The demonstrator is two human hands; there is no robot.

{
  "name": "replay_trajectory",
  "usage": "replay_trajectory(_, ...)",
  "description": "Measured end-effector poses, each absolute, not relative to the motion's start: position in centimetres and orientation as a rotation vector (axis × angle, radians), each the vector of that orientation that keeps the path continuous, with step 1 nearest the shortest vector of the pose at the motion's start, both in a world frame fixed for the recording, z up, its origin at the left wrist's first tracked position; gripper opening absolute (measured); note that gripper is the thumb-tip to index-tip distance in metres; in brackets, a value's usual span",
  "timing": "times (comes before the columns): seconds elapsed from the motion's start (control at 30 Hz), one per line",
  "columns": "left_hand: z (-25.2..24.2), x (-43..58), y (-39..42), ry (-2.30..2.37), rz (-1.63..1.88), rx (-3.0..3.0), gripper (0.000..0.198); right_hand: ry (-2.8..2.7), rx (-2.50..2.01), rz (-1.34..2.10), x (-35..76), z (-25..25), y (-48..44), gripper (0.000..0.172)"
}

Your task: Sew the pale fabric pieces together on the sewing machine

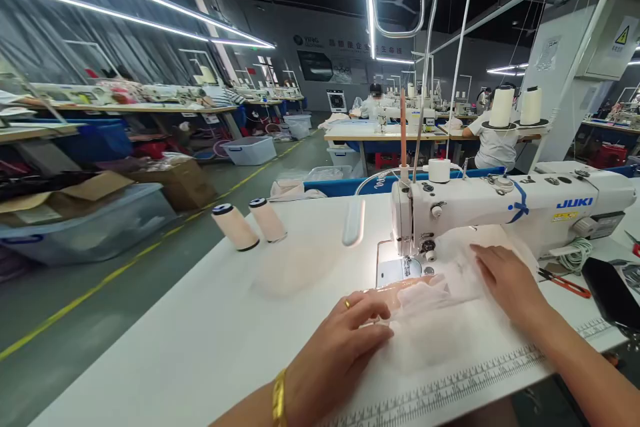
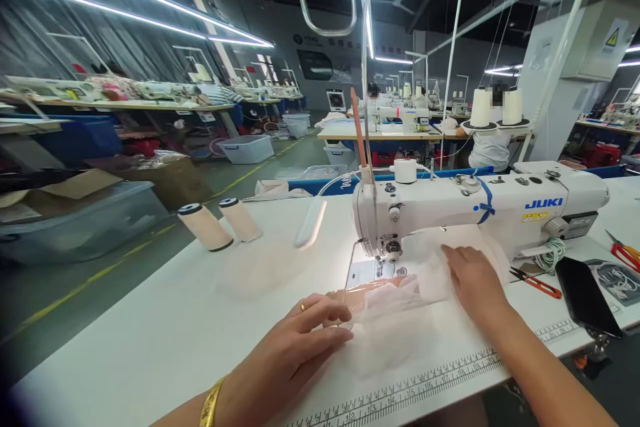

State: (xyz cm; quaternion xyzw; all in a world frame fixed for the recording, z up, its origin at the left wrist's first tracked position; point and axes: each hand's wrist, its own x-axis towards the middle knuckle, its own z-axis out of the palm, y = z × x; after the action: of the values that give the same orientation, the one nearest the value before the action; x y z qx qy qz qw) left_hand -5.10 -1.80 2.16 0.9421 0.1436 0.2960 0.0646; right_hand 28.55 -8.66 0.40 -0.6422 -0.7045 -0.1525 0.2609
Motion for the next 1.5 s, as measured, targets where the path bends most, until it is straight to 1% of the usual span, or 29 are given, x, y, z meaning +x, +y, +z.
replay_trajectory(0.07, 2.4, -5.6, -1.8, 0.422, 0.946, 2.860, 0.036, -1.840, -1.709, -0.511, 28.3, 1.5, -8.7, 0.035)
replay_trajectory(0.1, 2.4, -5.8, -1.8, 0.431, 0.973, 2.872, 0.037, -1.855, -1.659, -0.502, 27.6, 2.0, -9.0, 0.033)
replay_trajectory(0.17, 2.6, -6.0, -1.9, 0.433, 1.003, 2.891, 0.036, -1.965, -1.509, -0.346, 25.5, 2.9, -9.9, 0.029)
replay_trajectory(0.23, 2.8, -6.0, -2.1, 0.413, 0.998, 2.883, 0.033, -2.134, -1.337, -0.074, 23.0, 3.4, -10.7, 0.031)
replay_trajectory(0.27, 3.0, -6.0, -2.2, 0.417, 0.993, 2.863, 0.031, -2.206, -1.285, 0.059, 21.8, 3.4, -11.0, 0.039)
replay_trajectory(0.33, 3.3, -6.1, -2.4, 0.462, 0.981, 2.785, 0.029, -2.279, -1.282, 0.245, 20.0, 3.1, -11.2, 0.064)
replay_trajectory(0.37, 3.6, -6.2, -2.6, 0.497, 0.979, 2.728, 0.028, -2.285, -1.327, 0.300, 19.6, 2.7, -11.0, 0.073)
replay_trajectory(0.4, 3.9, -6.4, -2.6, 0.536, 0.979, 2.665, 0.027, -2.274, -1.385, 0.333, 19.5, 2.2, -10.8, 0.076)
replay_trajectory(0.43, 4.2, -6.6, -2.7, 0.578, 0.979, 2.599, 0.026, -2.247, -1.443, 0.346, 19.6, 1.6, -10.5, 0.075)
replay_trajectory(0.5, 4.8, -7.2, -2.7, 0.650, 0.965, 2.481, 0.025, -2.177, -1.522, 0.341, 20.5, 0.6, -9.7, 0.060)
replay_trajectory(0.57, 5.5, -7.8, -2.7, 0.700, 0.942, 2.401, 0.023, -2.074, -1.565, 0.321, 21.9, 0.0, -9.0, 0.046)
replay_trajectory(0.67, 6.3, -8.4, -2.7, 0.681, 0.955, 2.376, 0.022, -1.818, -1.695, 0.244, 24.7, 0.6, -8.2, 0.037)
replay_trajectory(0.73, 6.7, -8.6, -2.9, 0.684, 1.015, 2.434, 0.021, -1.658, -1.828, 0.012, 26.6, 1.6, -8.0, 0.035)
replay_trajectory(0.83, 7.1, -8.7, -3.6, 0.752, 1.075, 2.545, 0.020, -1.558, -1.892, -0.525, 27.9, 3.3, -9.2, 0.035)
replay_trajectory(0.87, 7.2, -8.6, -4.0, 0.763, 1.065, 2.561, 0.020, -1.553, -1.840, -0.620, 27.5, 3.7, -10.0, 0.034)
replay_trajectory(0.9, 7.4, -8.4, -4.4, 0.765, 1.038, 2.565, 0.020, -1.575, -1.760, -0.624, 26.6, 4.1, -11.0, 0.033)
replay_trajectory(0.93, 7.5, -8.1, -4.8, 0.747, 0.998, 2.564, 0.020, -1.604, -1.648, -0.544, 25.3, 4.3, -12.0, 0.032)
replay_trajectory(0.97, 7.7, -7.6, -5.3, 0.715, 0.943, 2.556, 0.021, -1.692, -1.541, -0.340, 23.6, 4.5, -13.0, 0.034)
replay_trajectory(1.0, 7.9, -7.0, -5.9, 0.671, 0.869, 2.543, 0.023, -1.791, -1.451, -0.044, 21.6, 4.5, -13.9, 0.044)
replay_trajectory(1.07, 8.4, -5.7, -6.8, 0.574, 0.655, 2.476, 0.025, -1.827, -1.275, 0.565, 17.8, 4.3, -14.9, 0.080)
replay_trajectory(1.1, 8.8, -5.1, -7.0, 0.544, 0.538, 2.413, 0.024, -1.805, -1.232, 0.782, 16.3, 4.2, -15.0, 0.089)
replay_trajectory(1.13, 9.1, -4.7, -7.1, 0.544, 0.449, 2.338, 0.022, -1.749, -1.216, 0.929, 15.2, 4.1, -14.9, 0.088)
replay_trajectory(1.2, 9.4, -4.0, -6.4, 0.631, 0.345, 2.168, 0.013, -1.535, -1.157, 1.266, 14.4, 4.0, -14.0, 0.080)
replay_trajectory(1.23, 9.4, -3.8, -5.6, 0.684, 0.321, 2.073, 0.014, -1.418, -1.124, 1.413, 14.7, 4.1, -13.5, 0.076)
replay_trajectory(1.3, 8.9, -3.6, -3.8, 0.732, 0.249, 1.876, 0.028, -1.252, -1.084, 1.632, 16.0, 4.3, -12.3, 0.067)
replay_trajectory(1.33, 8.5, -3.4, -2.7, 0.720, 0.207, 1.783, 0.033, -1.231, -1.103, 1.681, 16.9, 4.3, -11.7, 0.060)
replay_trajectory(1.4, 7.3, -3.1, -0.9, 0.710, 0.143, 1.677, 0.036, -1.289, -1.215, 1.690, 18.4, 4.2, -10.5, 0.042)
replay_trajectory(1.43, 6.6, -2.8, -0.2, 0.709, 0.131, 1.658, 0.036, -1.358, -1.280, 1.643, 19.0, 4.1, -9.8, 0.035)
replay_trajectory(1.5, 5.4, -2.1, 0.8, 0.713, 0.155, 1.668, 0.036, -1.516, -1.362, 1.491, 19.8, 3.8, -8.5, 0.026)
